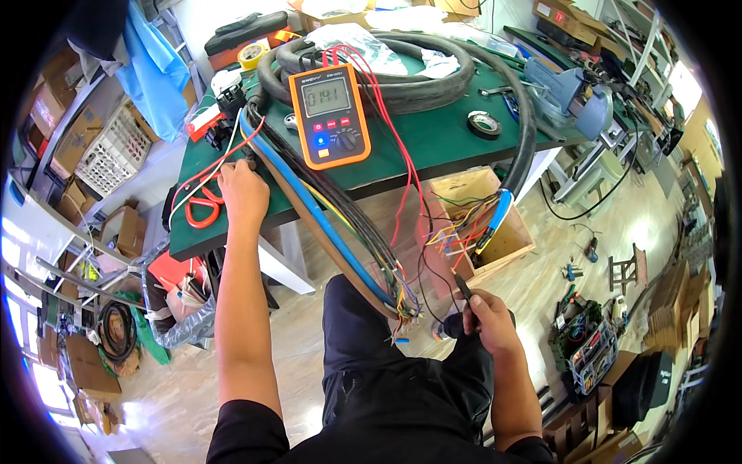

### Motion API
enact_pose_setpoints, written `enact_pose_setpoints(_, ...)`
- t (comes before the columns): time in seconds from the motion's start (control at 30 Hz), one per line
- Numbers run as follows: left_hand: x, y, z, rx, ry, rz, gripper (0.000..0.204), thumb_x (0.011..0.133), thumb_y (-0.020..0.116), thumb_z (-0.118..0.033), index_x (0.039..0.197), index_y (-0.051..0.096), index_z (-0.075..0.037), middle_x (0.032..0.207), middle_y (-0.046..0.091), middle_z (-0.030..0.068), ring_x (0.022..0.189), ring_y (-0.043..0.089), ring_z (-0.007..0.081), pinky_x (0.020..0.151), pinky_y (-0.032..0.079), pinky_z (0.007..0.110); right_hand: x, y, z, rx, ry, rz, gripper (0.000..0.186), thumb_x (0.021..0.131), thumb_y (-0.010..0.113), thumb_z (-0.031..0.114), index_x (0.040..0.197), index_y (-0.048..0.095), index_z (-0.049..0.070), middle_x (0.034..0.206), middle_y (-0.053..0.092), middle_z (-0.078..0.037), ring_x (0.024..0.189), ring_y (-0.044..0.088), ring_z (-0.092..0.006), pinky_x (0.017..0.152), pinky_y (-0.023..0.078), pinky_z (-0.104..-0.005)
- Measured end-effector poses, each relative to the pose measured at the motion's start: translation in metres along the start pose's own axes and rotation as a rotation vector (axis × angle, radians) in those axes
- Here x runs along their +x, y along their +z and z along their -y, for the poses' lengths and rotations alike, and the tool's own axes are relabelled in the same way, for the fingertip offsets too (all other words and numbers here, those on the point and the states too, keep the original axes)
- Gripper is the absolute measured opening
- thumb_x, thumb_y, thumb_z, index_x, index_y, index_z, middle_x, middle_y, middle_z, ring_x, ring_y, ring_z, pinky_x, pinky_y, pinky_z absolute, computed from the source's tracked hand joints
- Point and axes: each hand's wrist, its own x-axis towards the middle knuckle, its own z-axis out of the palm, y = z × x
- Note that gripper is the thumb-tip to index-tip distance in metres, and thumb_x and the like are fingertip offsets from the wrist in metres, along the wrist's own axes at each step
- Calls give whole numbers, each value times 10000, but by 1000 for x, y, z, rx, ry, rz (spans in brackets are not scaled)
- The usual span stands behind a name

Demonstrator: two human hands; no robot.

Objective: The person touches a red testing probe to various wires in a large cable harness while observing a digital multimeter. They move the probe from wire to wire by hand and occasionally interact with the multimeter buttons.

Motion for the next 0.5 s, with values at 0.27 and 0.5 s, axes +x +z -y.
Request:
enact_pose_setpoints(0.27,-13,-15,-22,-84,-25,8,292,826,557,-116,1071,628,26,1121,563,215,1082,502,390,952,412,451,1,1,-2,5,-7,23,436,944,560,353,1127,606,-40,640,525,-3,544,493,-95,528,365,-231)
enact_pose_setpoints(0.5,-13,-21,-14,-72,-41,15,273,849,578,-154,1065,633,4,1131,571,188,1085,503,383,945,415,448,3,12,-2,-12,-8,27,434,950,552,343,1131,601,-49,641,524,-4,546,495,-97,526,369,-235)
